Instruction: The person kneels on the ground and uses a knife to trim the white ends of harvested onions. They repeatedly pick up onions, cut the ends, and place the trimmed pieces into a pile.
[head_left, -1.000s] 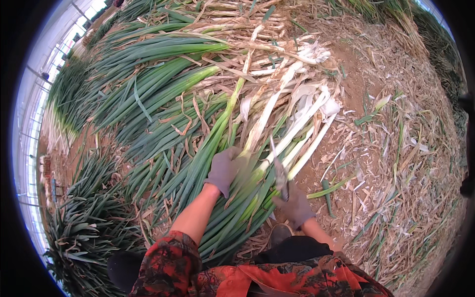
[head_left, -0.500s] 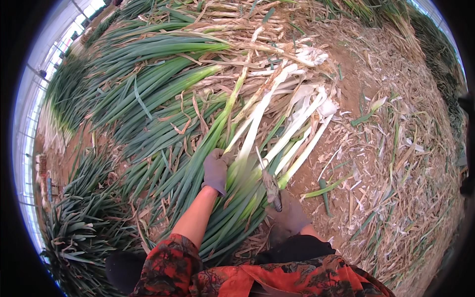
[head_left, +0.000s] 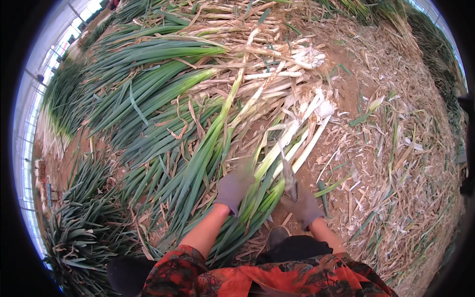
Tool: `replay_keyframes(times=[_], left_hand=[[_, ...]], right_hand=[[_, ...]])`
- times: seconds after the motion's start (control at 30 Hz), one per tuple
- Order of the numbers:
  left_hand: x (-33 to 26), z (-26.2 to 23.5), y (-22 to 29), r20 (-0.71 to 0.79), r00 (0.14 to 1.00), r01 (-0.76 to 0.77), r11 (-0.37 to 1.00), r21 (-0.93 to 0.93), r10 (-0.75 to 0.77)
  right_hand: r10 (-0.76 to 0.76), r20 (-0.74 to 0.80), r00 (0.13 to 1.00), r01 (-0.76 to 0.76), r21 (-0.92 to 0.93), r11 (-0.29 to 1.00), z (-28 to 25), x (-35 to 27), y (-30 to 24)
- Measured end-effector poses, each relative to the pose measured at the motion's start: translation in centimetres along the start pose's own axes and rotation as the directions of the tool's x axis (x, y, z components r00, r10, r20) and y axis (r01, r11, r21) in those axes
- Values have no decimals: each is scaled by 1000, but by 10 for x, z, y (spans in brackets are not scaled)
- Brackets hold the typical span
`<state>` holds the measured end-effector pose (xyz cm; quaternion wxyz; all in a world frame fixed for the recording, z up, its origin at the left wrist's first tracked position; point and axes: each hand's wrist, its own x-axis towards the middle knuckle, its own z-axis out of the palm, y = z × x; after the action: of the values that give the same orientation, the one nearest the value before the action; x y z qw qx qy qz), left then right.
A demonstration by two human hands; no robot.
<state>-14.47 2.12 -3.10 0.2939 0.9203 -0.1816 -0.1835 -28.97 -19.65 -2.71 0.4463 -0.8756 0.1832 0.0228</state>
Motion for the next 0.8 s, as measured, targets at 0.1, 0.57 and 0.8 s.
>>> replay_keyframes(times=[0.1,0.57,0.8], left_hand=[[4,7,-21,-4,1000,-23,1000,3,23],[-9,20,-22,-156,988,-25,986,-168,-2],[0,11,-17,-76,993,-102,986,-133,92]], right_hand=[[282,181,942,-289,11,957,3,-29,-7],[300,90,950,-302,8,953,-6,20,27],[418,-4,908,-417,48,907,-42,88,20]])
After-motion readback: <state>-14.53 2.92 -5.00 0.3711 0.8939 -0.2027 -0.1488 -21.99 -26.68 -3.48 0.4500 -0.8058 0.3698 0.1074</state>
